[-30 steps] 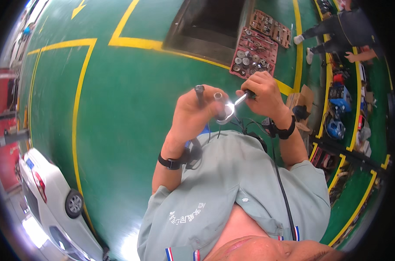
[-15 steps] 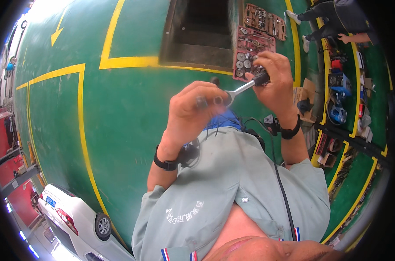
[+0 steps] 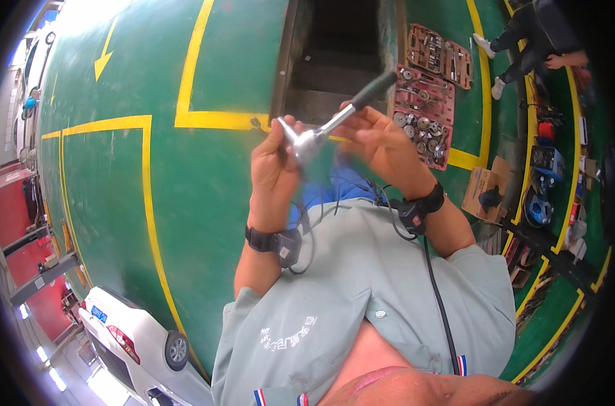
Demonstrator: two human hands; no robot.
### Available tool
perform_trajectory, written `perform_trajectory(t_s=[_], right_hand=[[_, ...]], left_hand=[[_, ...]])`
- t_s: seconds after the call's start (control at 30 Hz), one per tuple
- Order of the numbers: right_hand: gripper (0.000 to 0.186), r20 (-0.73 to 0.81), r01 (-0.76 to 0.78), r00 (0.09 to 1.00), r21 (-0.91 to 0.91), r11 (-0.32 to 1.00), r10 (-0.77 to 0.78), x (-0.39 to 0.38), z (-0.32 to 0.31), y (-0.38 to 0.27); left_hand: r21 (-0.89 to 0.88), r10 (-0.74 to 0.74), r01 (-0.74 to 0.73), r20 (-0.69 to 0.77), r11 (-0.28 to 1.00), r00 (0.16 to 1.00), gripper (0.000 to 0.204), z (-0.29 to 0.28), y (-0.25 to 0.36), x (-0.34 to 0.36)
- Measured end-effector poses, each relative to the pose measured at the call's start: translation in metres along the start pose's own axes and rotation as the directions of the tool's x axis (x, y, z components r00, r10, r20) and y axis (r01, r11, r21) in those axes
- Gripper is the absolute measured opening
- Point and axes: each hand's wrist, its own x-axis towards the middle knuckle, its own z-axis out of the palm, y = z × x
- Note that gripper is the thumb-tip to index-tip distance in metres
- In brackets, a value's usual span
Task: The person lies on the floor beneath a vehicle and uses a yellow-handled screwdriver to pry at a component near the wheel well. They then stand, retrieve a ratchet and socket from a tool rack, and return to the vehicle to tighten bolts under the chassis.
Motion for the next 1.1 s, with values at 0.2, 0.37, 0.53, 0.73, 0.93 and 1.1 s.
perform_trajectory(t_s=[0.2, 0.37, 0.53, 0.73, 0.93, 1.1], right_hand=[[0.036, -0.015, 0.024, 0.999, -0.304, 0.952, -0.031, 0.059, -0.001, -0.003], [0.040, -0.152, -0.034, 0.988, -0.417, 0.908, -0.033, 0.092, 0.002, -0.010], [0.027, -0.279, 0.041, 0.947, -0.385, 0.922, -0.158, 0.118, -0.008, -0.005], [0.034, -0.308, 0.107, 0.930, -0.295, 0.949, -0.200, 0.139, -0.046, 0.008], [0.036, -0.349, -0.037, 0.937, -0.141, 0.989, -0.015, 0.176, -0.015, -0.014], [0.035, -0.244, 0.137, 0.904, -0.614, 0.777, -0.352, 0.209, -0.030, -0.014]], left_hand=[[-0.117, -0.109, 0.110, 0.016, 0.987, 0.994, 0.029, 0.008, 0.004, 0.060], [0.013, -0.135, 0.137, -0.080, 0.991, 0.988, 0.028, 0.021, 0.021, 0.101], [0.295, -0.174, 0.175, -0.030, 0.939, 0.984, 0.026, 0.017, 0.038, 0.144], [0.371, -0.461, 0.427, 0.002, 0.824, 0.887, 0.026, 0.013, 0.043, 0.194], [0.540, -0.436, 0.369, -0.004, 0.757, 0.900, 0.022, 0.031, 0.067, 0.230], [0.666, -0.318, 0.251, -0.021, 0.703, 0.948, 0.021, 0.054, 0.070, 0.268]])
